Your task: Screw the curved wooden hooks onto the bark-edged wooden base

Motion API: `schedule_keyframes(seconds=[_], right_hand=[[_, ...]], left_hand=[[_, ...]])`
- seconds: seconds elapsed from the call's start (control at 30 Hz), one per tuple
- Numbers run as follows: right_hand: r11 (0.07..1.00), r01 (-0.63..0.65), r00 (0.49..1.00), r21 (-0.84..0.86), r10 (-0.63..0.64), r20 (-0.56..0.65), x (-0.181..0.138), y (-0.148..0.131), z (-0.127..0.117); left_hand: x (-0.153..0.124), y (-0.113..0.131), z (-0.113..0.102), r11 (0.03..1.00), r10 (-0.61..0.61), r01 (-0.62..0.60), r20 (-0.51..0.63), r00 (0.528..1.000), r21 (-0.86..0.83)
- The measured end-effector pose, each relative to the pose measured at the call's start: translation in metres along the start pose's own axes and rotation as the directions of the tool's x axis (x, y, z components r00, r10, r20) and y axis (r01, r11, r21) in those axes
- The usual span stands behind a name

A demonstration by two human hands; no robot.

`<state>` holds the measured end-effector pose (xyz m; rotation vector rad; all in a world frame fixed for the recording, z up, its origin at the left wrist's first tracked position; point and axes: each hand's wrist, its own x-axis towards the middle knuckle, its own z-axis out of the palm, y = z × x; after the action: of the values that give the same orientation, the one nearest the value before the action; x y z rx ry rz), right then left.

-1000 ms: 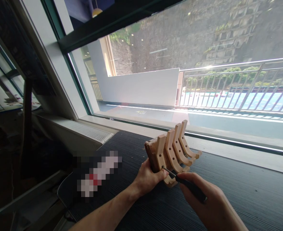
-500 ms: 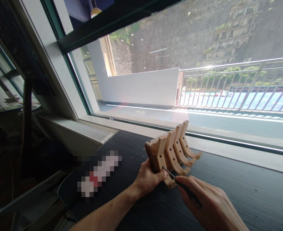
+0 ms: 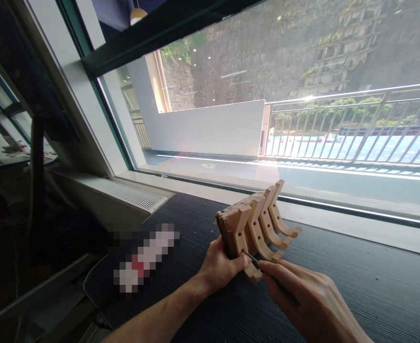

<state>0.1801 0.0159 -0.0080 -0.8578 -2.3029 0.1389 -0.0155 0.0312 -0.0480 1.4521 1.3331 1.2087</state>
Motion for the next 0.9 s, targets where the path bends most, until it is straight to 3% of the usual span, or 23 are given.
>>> schedule_keyframes(seconds=[0.23, 0.37, 0.57, 0.77, 0.9], right_hand=[[0.913, -0.308, 0.943, 0.267, 0.331, -0.045, 0.002, -0.002, 0.008], [0.872, -0.400, 0.901, 0.282, 0.430, -0.050, 0.002, -0.002, 0.009], [0.948, -0.318, 0.948, -0.013, 0.318, -0.008, 0.002, -0.008, -0.001], [0.989, -0.090, 0.994, -0.116, 0.083, -0.066, 0.001, -0.002, -0.013], [0.988, 0.031, 0.997, -0.153, -0.041, -0.061, 0.002, -0.001, -0.015]], left_hand=[[-0.001, -0.004, 0.000, 1.000, 0.000, 0.000, 0.001, 1.000, -0.010], [-0.001, -0.004, 0.000, 1.000, -0.009, 0.009, 0.000, 1.000, 0.006], [-0.001, 0.002, 0.000, 0.999, -0.033, 0.034, 0.006, 0.999, -0.037], [0.000, -0.001, 0.000, 0.999, -0.028, 0.028, -0.006, 1.000, -0.028], [0.001, -0.003, 0.000, 0.998, -0.048, 0.047, -0.012, 0.999, -0.041]])
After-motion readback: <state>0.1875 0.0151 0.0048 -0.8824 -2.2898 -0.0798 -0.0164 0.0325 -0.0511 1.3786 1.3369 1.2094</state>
